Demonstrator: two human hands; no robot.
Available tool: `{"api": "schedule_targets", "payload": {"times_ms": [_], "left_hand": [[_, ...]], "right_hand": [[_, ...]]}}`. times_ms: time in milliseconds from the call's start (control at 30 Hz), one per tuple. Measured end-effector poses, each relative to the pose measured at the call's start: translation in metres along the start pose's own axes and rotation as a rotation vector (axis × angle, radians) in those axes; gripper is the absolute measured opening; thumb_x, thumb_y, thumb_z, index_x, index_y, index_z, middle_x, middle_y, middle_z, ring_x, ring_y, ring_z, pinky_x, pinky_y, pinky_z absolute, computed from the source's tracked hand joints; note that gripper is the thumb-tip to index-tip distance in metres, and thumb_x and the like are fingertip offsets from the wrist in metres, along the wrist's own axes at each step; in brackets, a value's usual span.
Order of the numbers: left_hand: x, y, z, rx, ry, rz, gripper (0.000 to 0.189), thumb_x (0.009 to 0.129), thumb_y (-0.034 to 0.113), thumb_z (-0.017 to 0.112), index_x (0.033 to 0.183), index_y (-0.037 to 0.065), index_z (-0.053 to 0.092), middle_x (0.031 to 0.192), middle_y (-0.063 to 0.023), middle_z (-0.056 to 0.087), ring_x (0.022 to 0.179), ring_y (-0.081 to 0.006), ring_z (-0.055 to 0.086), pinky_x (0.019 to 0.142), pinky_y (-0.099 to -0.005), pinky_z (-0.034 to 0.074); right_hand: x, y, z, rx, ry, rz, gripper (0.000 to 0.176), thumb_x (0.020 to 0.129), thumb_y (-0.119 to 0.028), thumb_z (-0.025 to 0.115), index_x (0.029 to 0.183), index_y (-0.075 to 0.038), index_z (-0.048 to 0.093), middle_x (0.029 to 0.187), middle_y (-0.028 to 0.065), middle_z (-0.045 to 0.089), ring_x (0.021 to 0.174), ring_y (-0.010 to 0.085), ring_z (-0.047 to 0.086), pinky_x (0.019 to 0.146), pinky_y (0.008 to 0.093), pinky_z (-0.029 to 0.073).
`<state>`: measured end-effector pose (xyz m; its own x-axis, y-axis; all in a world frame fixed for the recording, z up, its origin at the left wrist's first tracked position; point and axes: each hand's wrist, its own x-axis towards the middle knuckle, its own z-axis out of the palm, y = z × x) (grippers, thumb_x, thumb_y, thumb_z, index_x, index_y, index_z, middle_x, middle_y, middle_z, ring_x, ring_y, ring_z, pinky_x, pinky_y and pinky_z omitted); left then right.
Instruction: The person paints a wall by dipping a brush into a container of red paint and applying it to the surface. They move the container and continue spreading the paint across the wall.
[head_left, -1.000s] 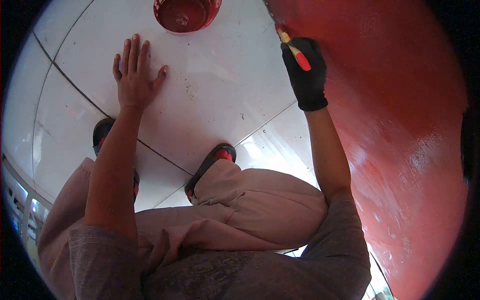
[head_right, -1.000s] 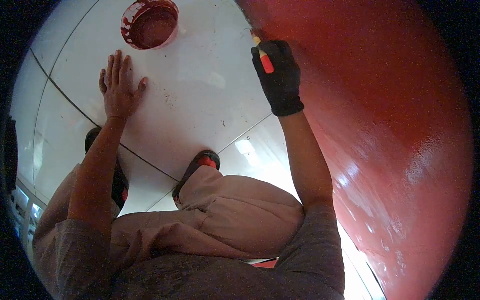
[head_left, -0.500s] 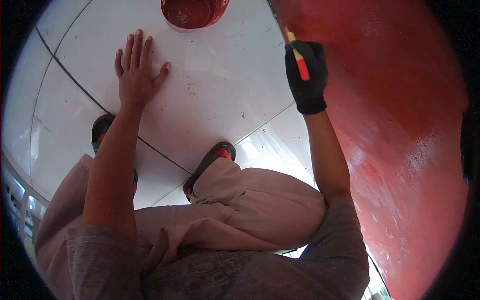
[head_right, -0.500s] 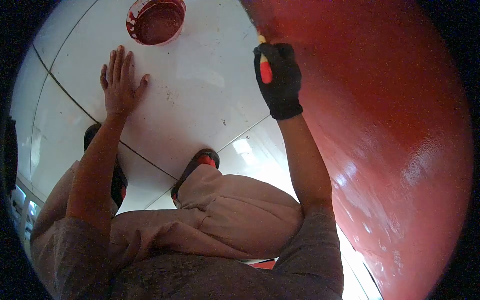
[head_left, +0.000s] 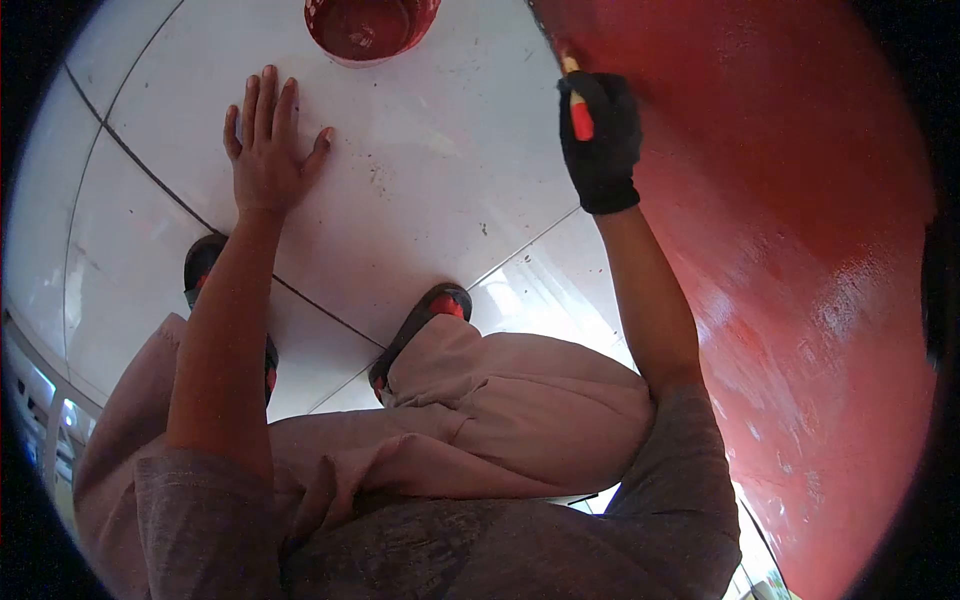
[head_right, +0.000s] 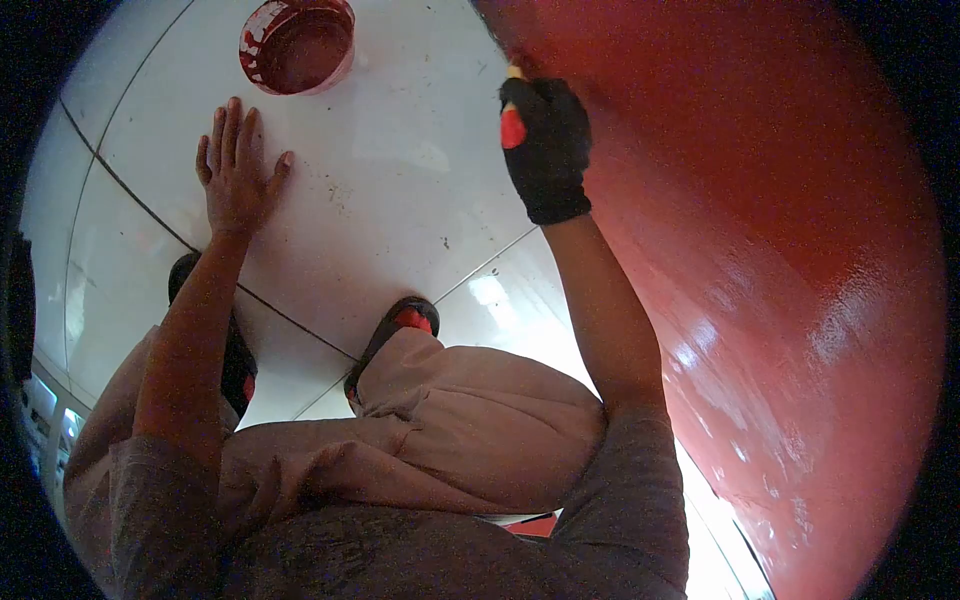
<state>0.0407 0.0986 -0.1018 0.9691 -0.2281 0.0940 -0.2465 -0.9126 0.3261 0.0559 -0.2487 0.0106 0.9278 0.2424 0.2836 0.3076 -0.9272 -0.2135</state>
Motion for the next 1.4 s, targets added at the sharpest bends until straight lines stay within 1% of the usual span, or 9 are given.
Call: {"api": "schedule_targets", "payload": {"times_ms": [100, 167, 300, 400, 600, 833, 933, 1033, 1400], "left_hand": [[0.000, 0.000, -0.001, 0.012, -0.020, -0.005, 0.068, 0.088, 0.048, 0.057, 0.144, 0.014, 0.039, 0.156, -0.0060, 0.028, 0.145, -0.0211, 0.022, 0.117, -0.0455, 0.010], [0.000, 0.001, -0.001, 0.005, -0.007, 0.002, 0.068, 0.089, 0.047, 0.056, 0.145, 0.013, 0.037, 0.156, -0.0061, 0.026, 0.146, -0.0213, 0.020, 0.117, -0.0457, 0.010], [0.000, 0.001, -0.003, 0.015, -0.011, 0.008, 0.069, 0.090, 0.048, 0.055, 0.146, 0.013, 0.035, 0.157, -0.0058, 0.024, 0.146, -0.0217, 0.020, 0.117, -0.0459, 0.010], [0.001, 0.001, -0.002, 0.007, -0.013, 0.000, 0.068, 0.088, 0.048, 0.057, 0.143, 0.014, 0.039, 0.156, -0.0058, 0.027, 0.145, -0.0205, 0.021, 0.117, -0.0455, 0.010], [0.002, 0.002, -0.004, 0.038, -0.064, -0.029, 0.069, 0.088, 0.049, 0.057, 0.143, 0.014, 0.038, 0.157, -0.0057, 0.024, 0.146, -0.0200, 0.019, 0.117, -0.0452, 0.009], [0.000, 0.002, -0.003, -0.007, -0.023, 0.004, 0.068, 0.090, 0.048, 0.054, 0.145, 0.012, 0.036, 0.157, -0.0058, 0.024, 0.146, -0.0218, 0.019, 0.117, -0.0463, 0.009], [0.000, 0.002, -0.002, 0.018, -0.045, -0.014, 0.069, 0.088, 0.050, 0.055, 0.145, 0.015, 0.037, 0.157, -0.0054, 0.024, 0.146, -0.0202, 0.018, 0.117, -0.0452, 0.009], [0.000, 0.001, -0.001, 0.037, -0.040, -0.012, 0.070, 0.088, 0.051, 0.055, 0.145, 0.015, 0.037, 0.157, -0.0055, 0.025, 0.146, -0.0203, 0.018, 0.117, -0.0451, 0.010], [0.001, 0.001, -0.002, 0.013, -0.017, -0.013, 0.067, 0.087, 0.049, 0.057, 0.143, 0.014, 0.040, 0.156, -0.0061, 0.028, 0.145, -0.0214, 0.022, 0.117, -0.0452, 0.011]], "right_hand": [[-0.003, 0.000, -0.005, -0.056, 0.114, -0.012, 0.019, 0.077, -0.001, 0.073, 0.093, -0.008, 0.064, 0.087, 0.0116, 0.062, 0.078, 0.0279, 0.061, 0.066, 0.0364, 0.049], [-0.001, -0.006, -0.001, -0.003, 0.188, -0.045, 0.015, 0.074, -0.005, 0.075, 0.086, -0.010, 0.067, 0.076, 0.0100, 0.063, 0.070, 0.0278, 0.061, 0.061, 0.0380, 0.047], [-0.001, -0.007, 0.008, 0.075, 0.147, -0.044, 0.013, 0.075, -0.007, 0.075, 0.086, -0.010, 0.067, 0.077, 0.0108, 0.062, 0.068, 0.0281, 0.061, 0.061, 0.0383, 0.048], [-0.006, 0.000, 0.005, -0.016, -0.005, 0.015, 0.023, 0.077, -0.003, 0.073, 0.097, -0.008, 0.063, 0.085, 0.0118, 0.060, 0.075, 0.0288, 0.059, 0.063, 0.0367, 0.047], [-0.014, -0.017, -0.006, -0.132, -0.083, 0.141, 0.017, 0.079, -0.005, 0.071, 0.094, -0.009, 0.064, 0.075, 0.0107, 0.055, 0.072, 0.0284, 0.057, 0.063, 0.0369, 0.046], [0.000, 0.001, 0.009, -0.082, -0.039, 0.033, 0.019, 0.078, -0.004, 0.073, 0.094, -0.009, 0.065, 0.079, 0.0106, 0.058, 0.074, 0.0277, 0.059, 0.064, 0.0369, 0.047], [0.006, 0.000, 0.012, 0.003, 0.090, 0.026, 0.018, 0.079, -0.005, 0.073, 0.095, -0.009, 0.065, 0.082, 0.0110, 0.059, 0.077, 0.0288, 0.059, 0.066, 0.0368, 0.047], [0.004, 0.000, 0.011, 0.078, 0.055, -0.009, 0.017, 0.078, -0.010, 0.069, 0.095, -0.010, 0.068, 0.082, 0.0123, 0.063, 0.078, 0.0303, 0.061, 0.068, 0.0403, 0.048], [-0.015, -0.009, -0.006, -0.201, -0.139, 0.146, 0.010, 0.082, -0.009, 0.069, 0.091, -0.011, 0.064, 0.079, 0.0119, 0.057, 0.071, 0.0299, 0.058, 0.060, 0.0393, 0.046]]}}
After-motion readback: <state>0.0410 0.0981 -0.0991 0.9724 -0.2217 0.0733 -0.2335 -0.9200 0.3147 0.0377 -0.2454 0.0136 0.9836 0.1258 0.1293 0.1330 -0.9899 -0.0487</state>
